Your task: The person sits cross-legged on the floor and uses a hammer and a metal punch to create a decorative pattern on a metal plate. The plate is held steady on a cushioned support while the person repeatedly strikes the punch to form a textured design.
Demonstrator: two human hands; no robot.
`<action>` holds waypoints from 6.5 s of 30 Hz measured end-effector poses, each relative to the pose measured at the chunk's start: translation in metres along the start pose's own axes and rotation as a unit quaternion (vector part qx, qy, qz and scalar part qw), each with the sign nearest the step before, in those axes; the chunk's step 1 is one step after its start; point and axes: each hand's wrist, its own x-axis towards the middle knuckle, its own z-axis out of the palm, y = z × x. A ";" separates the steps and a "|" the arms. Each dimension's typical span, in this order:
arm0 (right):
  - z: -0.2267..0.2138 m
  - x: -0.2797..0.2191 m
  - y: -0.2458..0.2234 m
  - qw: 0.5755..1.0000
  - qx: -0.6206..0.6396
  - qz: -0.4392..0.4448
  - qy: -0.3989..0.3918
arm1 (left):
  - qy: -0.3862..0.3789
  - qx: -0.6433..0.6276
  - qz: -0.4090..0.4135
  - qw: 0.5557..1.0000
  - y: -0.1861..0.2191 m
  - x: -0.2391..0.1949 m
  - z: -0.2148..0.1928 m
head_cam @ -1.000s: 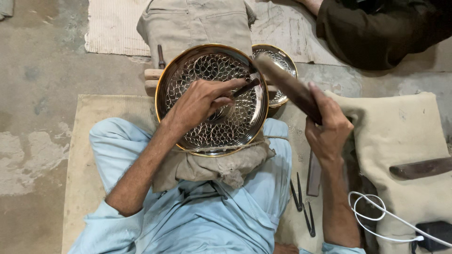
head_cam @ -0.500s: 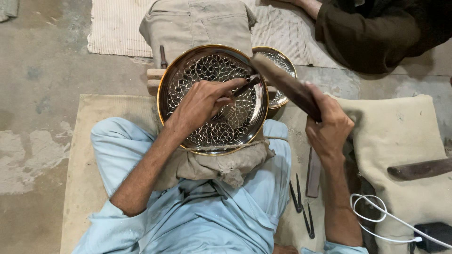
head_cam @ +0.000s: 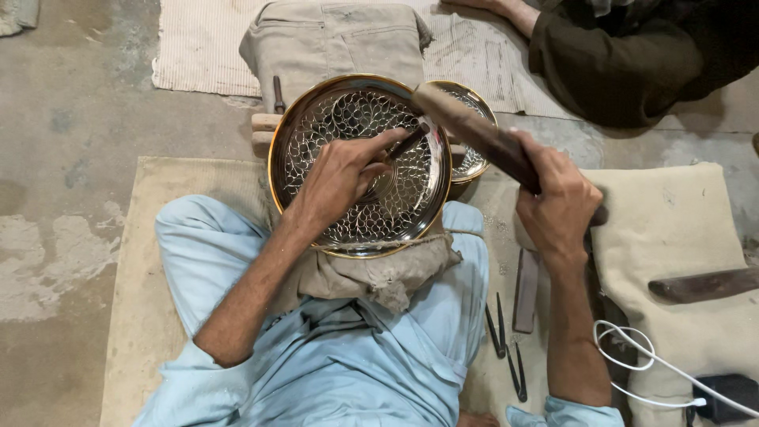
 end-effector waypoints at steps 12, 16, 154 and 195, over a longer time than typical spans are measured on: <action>-0.017 0.025 -0.016 0.981 0.183 0.020 -0.054 | 0.074 -0.014 -0.023 0.997 0.000 -0.014 0.007; -0.029 0.032 -0.022 0.995 0.039 0.013 -0.093 | 0.111 -0.019 -0.038 0.993 0.000 -0.019 0.014; -0.049 0.039 -0.013 0.995 -0.032 -0.082 -0.048 | 0.127 -0.034 -0.038 0.991 -0.016 -0.012 0.024; -0.074 0.079 -0.032 0.981 -0.100 -0.167 -0.005 | 0.159 -0.026 -0.041 0.986 -0.022 -0.002 0.044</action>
